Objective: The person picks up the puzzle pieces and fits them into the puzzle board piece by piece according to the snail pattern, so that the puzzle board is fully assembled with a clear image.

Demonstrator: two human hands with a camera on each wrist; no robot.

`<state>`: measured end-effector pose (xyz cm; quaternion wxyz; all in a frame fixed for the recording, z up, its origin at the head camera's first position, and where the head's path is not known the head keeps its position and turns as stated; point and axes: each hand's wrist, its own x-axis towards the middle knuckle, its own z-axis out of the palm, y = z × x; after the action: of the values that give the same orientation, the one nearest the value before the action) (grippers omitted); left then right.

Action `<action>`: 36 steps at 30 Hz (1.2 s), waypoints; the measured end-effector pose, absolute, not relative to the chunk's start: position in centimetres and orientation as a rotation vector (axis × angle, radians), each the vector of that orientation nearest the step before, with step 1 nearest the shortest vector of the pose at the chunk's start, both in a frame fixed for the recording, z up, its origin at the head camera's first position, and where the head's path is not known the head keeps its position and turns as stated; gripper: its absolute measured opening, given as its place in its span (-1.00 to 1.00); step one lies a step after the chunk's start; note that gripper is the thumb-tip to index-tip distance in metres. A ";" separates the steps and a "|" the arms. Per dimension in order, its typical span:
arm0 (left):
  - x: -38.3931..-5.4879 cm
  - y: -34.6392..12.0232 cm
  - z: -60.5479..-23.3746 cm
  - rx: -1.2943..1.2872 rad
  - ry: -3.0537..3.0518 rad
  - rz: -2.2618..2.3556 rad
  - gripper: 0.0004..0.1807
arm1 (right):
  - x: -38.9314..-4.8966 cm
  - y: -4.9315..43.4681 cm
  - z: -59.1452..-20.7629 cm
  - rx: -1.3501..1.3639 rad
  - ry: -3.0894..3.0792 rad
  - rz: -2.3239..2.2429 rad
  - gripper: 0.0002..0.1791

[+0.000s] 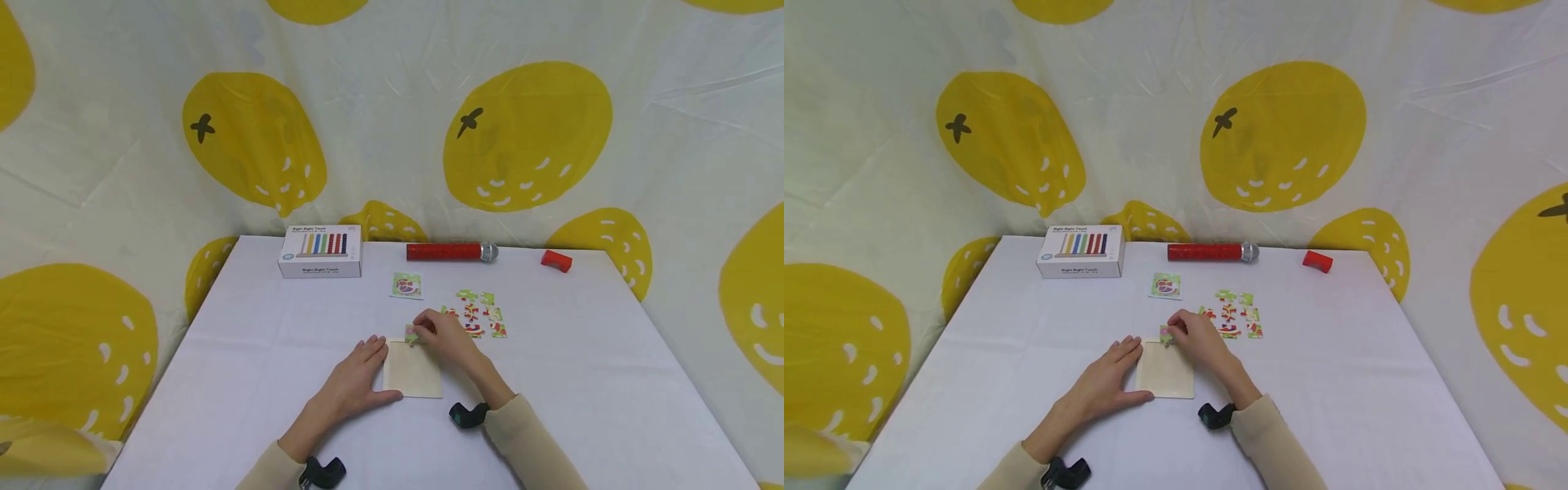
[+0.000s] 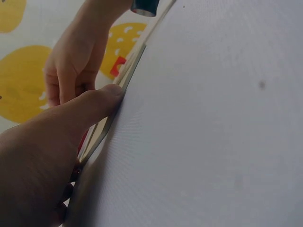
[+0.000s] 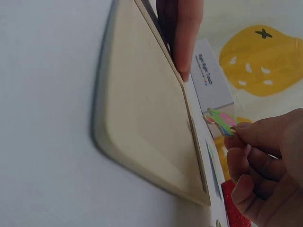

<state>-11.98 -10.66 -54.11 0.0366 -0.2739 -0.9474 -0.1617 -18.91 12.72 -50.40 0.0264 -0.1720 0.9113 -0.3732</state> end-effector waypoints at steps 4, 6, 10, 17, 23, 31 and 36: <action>-12.0 -10.7 -54.1 -0.858 -2.900 -0.500 0.07 | -18.5 11.9 -50.8 -0.549 2.787 -1.132 -0.92; -11.9 -10.8 -54.1 -0.866 -2.900 -0.498 0.07 | -18.1 11.4 -50.8 -0.554 2.779 -1.117 -0.92; -11.8 -10.8 -54.1 -0.874 -2.905 -0.503 0.07 | -17.6 10.7 -51.1 -0.574 2.768 -1.076 -0.93; -11.7 -10.8 -53.9 -0.872 -2.912 -0.505 0.06 | -17.2 10.5 -51.0 -0.620 2.745 -1.008 -0.88; -11.9 -10.8 -53.7 -0.866 -2.911 -0.533 0.06 | -17.6 11.0 -50.6 -0.726 2.662 -0.968 -0.80; -12.0 -10.9 -53.6 -0.866 -2.915 -0.536 0.07 | -18.0 11.1 -50.6 -0.786 2.655 -0.933 -0.78; -12.0 -10.8 -53.6 -0.859 -2.906 -0.568 0.04 | -18.0 11.0 -50.6 -0.765 2.666 -0.939 -0.78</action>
<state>-11.96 -10.83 -53.61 0.0291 -0.2785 -0.9422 -0.1841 -18.04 10.96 -50.58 0.1064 -0.2597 0.9053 -0.3190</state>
